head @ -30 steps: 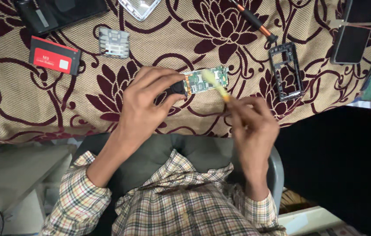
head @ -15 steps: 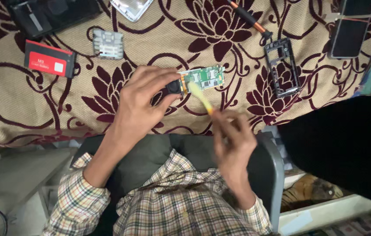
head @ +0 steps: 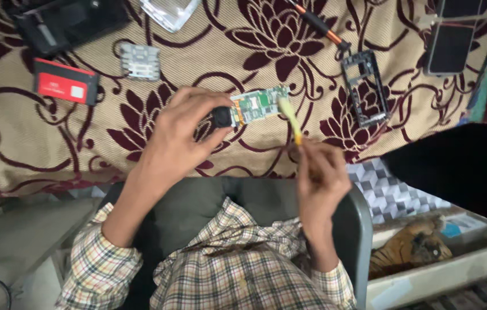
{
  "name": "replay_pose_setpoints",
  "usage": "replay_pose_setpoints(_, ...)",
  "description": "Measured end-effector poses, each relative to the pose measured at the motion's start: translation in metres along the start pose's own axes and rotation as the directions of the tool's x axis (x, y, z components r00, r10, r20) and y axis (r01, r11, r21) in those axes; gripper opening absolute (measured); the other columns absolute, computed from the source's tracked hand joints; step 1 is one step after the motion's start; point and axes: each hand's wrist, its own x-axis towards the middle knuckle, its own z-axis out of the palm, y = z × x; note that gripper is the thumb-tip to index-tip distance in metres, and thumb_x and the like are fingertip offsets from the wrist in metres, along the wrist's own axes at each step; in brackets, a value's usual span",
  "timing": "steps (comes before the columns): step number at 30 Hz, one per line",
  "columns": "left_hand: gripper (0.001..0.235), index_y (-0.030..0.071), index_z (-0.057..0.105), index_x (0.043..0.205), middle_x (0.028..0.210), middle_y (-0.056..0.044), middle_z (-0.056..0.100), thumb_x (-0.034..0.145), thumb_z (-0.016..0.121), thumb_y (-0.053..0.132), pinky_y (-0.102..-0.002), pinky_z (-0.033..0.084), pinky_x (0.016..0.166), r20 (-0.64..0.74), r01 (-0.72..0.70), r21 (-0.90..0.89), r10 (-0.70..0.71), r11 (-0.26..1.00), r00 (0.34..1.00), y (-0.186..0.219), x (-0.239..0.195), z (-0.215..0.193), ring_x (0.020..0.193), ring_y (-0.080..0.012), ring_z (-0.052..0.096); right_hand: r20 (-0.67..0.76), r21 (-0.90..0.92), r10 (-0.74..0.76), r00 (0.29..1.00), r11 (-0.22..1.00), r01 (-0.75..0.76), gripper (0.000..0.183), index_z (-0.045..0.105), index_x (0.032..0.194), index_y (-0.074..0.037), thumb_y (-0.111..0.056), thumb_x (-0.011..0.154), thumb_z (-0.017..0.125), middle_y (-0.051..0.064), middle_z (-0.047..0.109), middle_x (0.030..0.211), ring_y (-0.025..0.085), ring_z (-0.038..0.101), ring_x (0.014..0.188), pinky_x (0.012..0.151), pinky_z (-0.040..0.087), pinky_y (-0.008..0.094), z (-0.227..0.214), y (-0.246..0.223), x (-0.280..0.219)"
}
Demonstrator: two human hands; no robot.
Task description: The person cleans a small green circuit board and a transparent phone frame using a yellow toothbrush. They then place the circuit board into a black phone casing and press the edges to secure it.
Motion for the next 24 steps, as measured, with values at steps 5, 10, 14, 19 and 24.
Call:
replay_pose_setpoints(5, 0.041, 0.002, 0.068, 0.117, 0.120, -0.012, 0.072, 0.079, 0.084, 0.008, -0.040, 0.054, 0.102, -0.021, -0.011, -0.022, 0.011, 1.000, 1.000, -0.002, 0.004, 0.002, 0.115, -0.0308, 0.065, 0.043, -0.063, -0.079, 0.996, 0.995, 0.082, 0.024, 0.077, 0.114, 0.000, 0.007, 0.092, 0.074, 0.011, 0.068, 0.101, 0.015, 0.067, 0.076, 0.064, 0.053, 0.028, 0.001, 0.000, 0.000)
replay_pose_setpoints(10, 0.042, 0.002, 0.067, 0.117, 0.120, -0.012, 0.072, 0.079, 0.084, 0.007, -0.040, 0.054, 0.102, -0.023, -0.009, -0.028, 0.008, 1.000, 1.000, -0.005, -0.004, 0.003, 0.116, -0.0313, 0.065, -0.026, -0.008, 0.021, 0.999, 1.000, -0.022, 0.023, 0.076, 0.117, -0.003, 0.005, 0.096, 0.073, 0.010, 0.068, 0.106, 0.014, 0.070, 0.082, 0.064, 0.057, 0.025, 0.004, -0.003, -0.003)
replay_pose_setpoints(14, 0.043, 0.002, 0.068, 0.118, 0.120, -0.012, 0.072, 0.079, 0.085, 0.008, -0.040, 0.055, 0.101, -0.023, -0.021, -0.002, 0.021, 1.000, 1.000, -0.004, 0.002, 0.005, 0.115, -0.0307, 0.065, 0.024, -0.104, -0.039, 0.999, 0.994, 0.042, 0.024, 0.079, 0.116, -0.005, 0.003, 0.093, 0.077, 0.008, 0.068, 0.099, 0.014, 0.062, 0.073, 0.058, 0.048, 0.028, 0.006, -0.011, 0.003)
replay_pose_setpoints(19, 0.044, 0.000, 0.067, 0.119, 0.119, -0.013, 0.071, 0.079, 0.084, 0.006, -0.039, 0.055, 0.101, -0.030, -0.015, 0.027, 0.015, 1.000, 0.999, -0.001, -0.002, 0.004, 0.115, -0.0316, 0.065, -0.001, -0.130, 0.011, 1.000, 0.992, -0.011, 0.024, 0.078, 0.118, -0.004, 0.004, 0.095, 0.074, 0.010, 0.067, 0.106, 0.011, 0.062, 0.070, 0.053, 0.047, 0.026, 0.009, -0.001, 0.022)
replay_pose_setpoints(24, 0.041, -0.001, 0.067, 0.118, 0.121, -0.013, 0.071, 0.081, 0.083, 0.005, -0.039, 0.055, 0.100, -0.040, -0.043, 0.075, 0.046, 0.996, 0.998, 0.006, 0.003, 0.005, 0.115, -0.0323, 0.064, -0.014, -0.104, -0.015, 1.000, 0.995, 0.013, 0.023, 0.078, 0.118, -0.003, 0.004, 0.097, 0.074, 0.009, 0.067, 0.104, 0.011, 0.060, 0.070, 0.054, 0.048, 0.025, -0.003, 0.003, 0.017)
